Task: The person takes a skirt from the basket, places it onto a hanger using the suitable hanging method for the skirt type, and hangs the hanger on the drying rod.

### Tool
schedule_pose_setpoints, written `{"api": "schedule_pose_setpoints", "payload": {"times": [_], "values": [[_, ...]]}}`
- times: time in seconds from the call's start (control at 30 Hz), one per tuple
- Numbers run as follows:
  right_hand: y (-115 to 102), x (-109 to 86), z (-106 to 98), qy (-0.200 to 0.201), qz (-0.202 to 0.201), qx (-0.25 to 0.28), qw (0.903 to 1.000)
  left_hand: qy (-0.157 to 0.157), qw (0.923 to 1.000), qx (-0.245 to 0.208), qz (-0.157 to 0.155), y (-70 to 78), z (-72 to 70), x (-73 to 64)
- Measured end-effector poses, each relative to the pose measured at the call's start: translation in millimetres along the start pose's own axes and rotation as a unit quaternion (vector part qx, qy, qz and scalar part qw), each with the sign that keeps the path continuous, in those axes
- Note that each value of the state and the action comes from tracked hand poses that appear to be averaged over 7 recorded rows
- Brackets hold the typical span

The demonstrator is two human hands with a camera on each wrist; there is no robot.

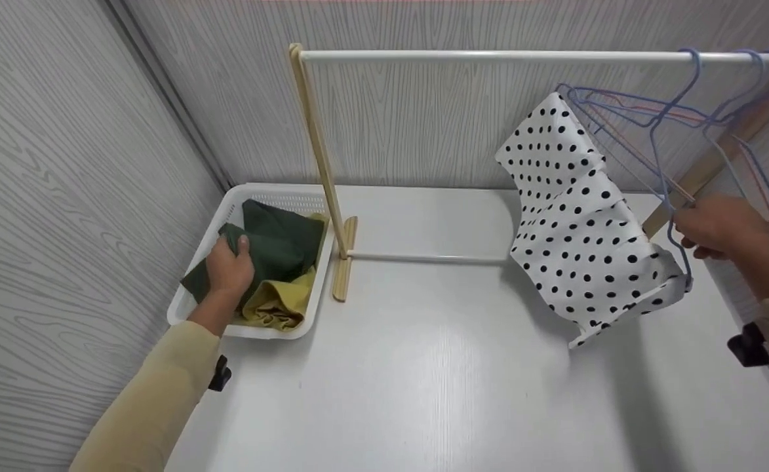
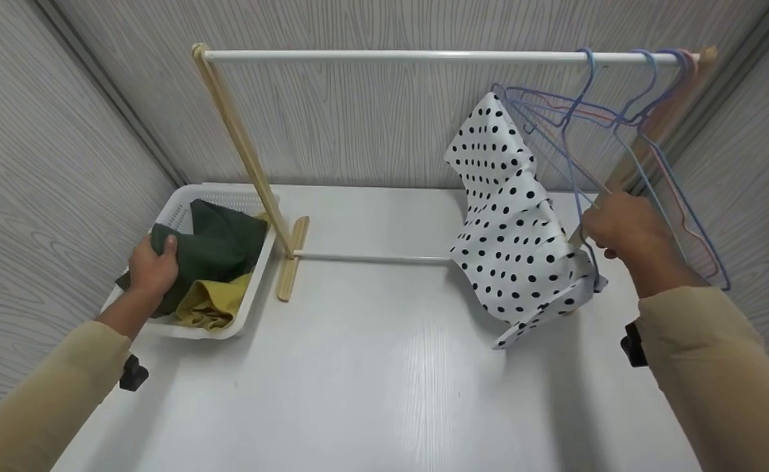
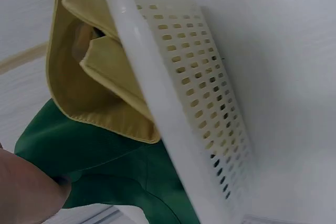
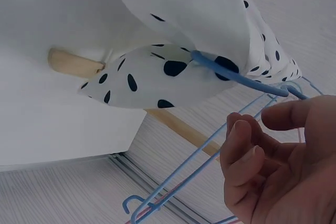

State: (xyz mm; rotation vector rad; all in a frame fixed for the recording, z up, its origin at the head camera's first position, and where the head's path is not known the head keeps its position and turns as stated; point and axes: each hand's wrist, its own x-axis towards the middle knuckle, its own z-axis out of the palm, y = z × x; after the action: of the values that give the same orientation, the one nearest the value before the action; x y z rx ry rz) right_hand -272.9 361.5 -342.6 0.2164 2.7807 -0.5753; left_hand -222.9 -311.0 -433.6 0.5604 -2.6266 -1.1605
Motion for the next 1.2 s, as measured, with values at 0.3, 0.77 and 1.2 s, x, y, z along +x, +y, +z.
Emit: {"api": "schedule_pose_setpoints", "payload": {"times": [0.3,0.77,1.2], "values": [[-4,-7.0,8,0.156,-0.035,-0.015,0.9871,0.047,0.9946,-0.033,0.087,64.9,-9.3,14.8],[-28,-19.8,30,0.289,-0.160,-0.071,0.9411,-0.073,0.9735,-0.068,0.206,142.8,18.2,-15.8],[-57,-18.9,48,0.338,-0.275,-0.097,0.8950,-0.111,0.9408,-0.105,0.303,207.1,60.0,-42.0]]}}
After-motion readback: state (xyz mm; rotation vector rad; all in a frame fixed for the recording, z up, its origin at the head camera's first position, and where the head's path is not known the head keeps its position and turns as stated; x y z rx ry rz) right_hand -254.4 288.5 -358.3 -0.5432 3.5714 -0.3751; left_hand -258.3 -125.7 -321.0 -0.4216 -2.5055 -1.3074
